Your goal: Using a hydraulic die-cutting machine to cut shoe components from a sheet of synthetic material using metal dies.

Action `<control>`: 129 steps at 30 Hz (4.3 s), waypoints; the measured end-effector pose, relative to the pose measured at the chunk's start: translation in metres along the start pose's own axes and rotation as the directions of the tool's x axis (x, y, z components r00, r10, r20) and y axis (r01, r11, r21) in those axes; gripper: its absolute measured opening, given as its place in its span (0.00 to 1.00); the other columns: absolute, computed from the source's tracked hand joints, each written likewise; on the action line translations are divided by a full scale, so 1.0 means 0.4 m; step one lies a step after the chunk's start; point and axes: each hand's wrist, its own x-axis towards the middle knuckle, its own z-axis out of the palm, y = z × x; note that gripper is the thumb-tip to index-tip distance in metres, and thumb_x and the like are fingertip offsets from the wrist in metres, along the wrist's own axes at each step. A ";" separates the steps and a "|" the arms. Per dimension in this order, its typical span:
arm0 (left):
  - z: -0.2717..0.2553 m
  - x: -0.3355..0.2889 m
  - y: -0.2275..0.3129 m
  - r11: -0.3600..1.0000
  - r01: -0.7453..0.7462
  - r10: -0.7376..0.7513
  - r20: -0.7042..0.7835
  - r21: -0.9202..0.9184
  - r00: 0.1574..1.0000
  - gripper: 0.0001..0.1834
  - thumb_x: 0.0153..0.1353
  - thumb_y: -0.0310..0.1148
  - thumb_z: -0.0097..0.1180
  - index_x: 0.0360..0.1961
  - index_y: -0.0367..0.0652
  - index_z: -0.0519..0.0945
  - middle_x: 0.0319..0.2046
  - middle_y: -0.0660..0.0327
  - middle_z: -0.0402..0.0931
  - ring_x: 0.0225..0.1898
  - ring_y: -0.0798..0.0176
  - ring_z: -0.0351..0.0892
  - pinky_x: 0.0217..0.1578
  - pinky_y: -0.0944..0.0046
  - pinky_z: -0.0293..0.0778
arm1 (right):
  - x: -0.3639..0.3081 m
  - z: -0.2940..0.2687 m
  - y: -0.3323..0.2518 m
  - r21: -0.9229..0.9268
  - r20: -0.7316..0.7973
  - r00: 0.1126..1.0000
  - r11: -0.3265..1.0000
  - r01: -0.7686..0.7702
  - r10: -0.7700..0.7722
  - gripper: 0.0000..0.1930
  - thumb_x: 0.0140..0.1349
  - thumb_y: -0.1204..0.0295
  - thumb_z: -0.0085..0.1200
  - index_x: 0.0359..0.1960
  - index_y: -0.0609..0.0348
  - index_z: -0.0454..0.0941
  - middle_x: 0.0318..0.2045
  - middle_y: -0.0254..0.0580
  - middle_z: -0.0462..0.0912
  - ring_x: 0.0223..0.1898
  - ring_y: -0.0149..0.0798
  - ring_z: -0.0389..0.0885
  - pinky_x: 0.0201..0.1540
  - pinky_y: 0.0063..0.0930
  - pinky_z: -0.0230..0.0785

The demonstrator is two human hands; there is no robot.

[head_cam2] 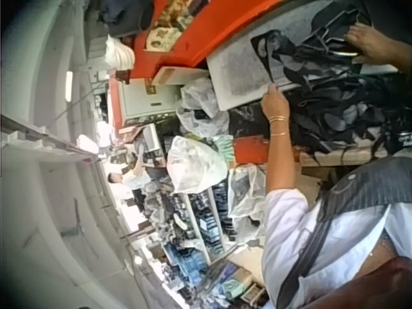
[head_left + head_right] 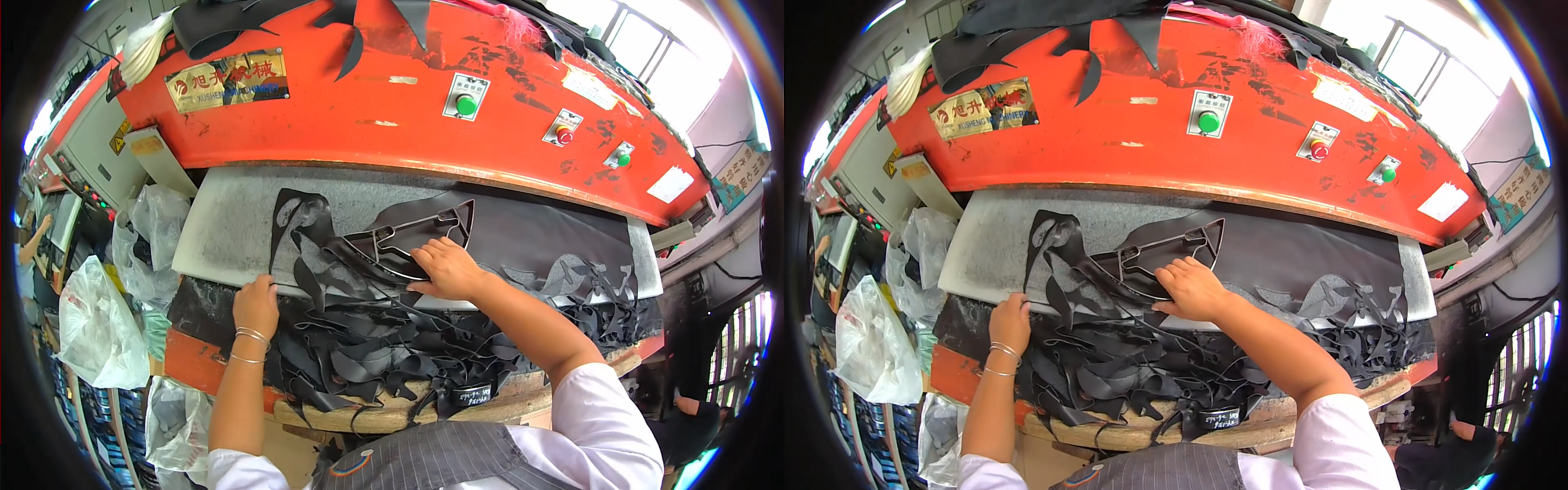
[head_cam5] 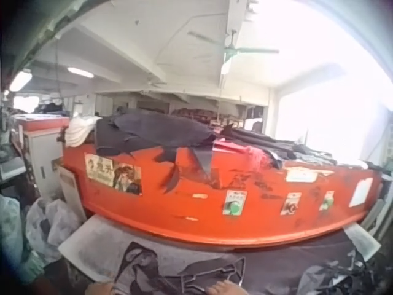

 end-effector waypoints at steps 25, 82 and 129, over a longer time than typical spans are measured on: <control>0.047 0.170 0.263 0.689 -0.227 0.188 -0.132 -0.688 0.973 0.18 0.53 0.25 0.62 0.47 0.38 0.79 0.47 0.53 0.78 0.43 0.56 0.79 0.46 0.62 0.74 | -0.096 0.006 0.049 0.325 -0.126 0.813 0.798 -0.508 0.568 0.44 0.42 0.54 0.72 0.63 0.44 0.64 0.65 0.63 0.57 0.65 0.63 0.59 0.65 0.53 0.55; 0.173 0.201 0.222 0.946 -0.162 0.145 -0.081 -0.282 0.986 0.28 0.47 0.44 0.70 0.49 0.40 0.82 0.29 0.60 0.75 0.34 0.57 0.76 0.37 0.59 0.71 | -0.118 0.142 0.098 0.251 -0.232 0.811 0.839 -0.483 0.537 0.31 0.35 0.48 0.71 0.38 0.53 0.76 0.59 0.66 0.70 0.67 0.60 0.60 0.68 0.55 0.48; -0.186 -0.172 0.850 0.615 -0.749 0.562 -0.530 -0.246 0.635 0.11 0.60 0.35 0.55 0.24 0.40 0.74 0.27 0.54 0.72 0.37 0.47 0.71 0.39 0.52 0.69 | -0.837 -0.502 0.307 0.529 -0.840 -0.266 0.603 -0.597 0.473 0.39 0.71 0.46 0.32 0.70 0.68 0.48 0.71 0.62 0.47 0.73 0.57 0.37 0.72 0.48 0.35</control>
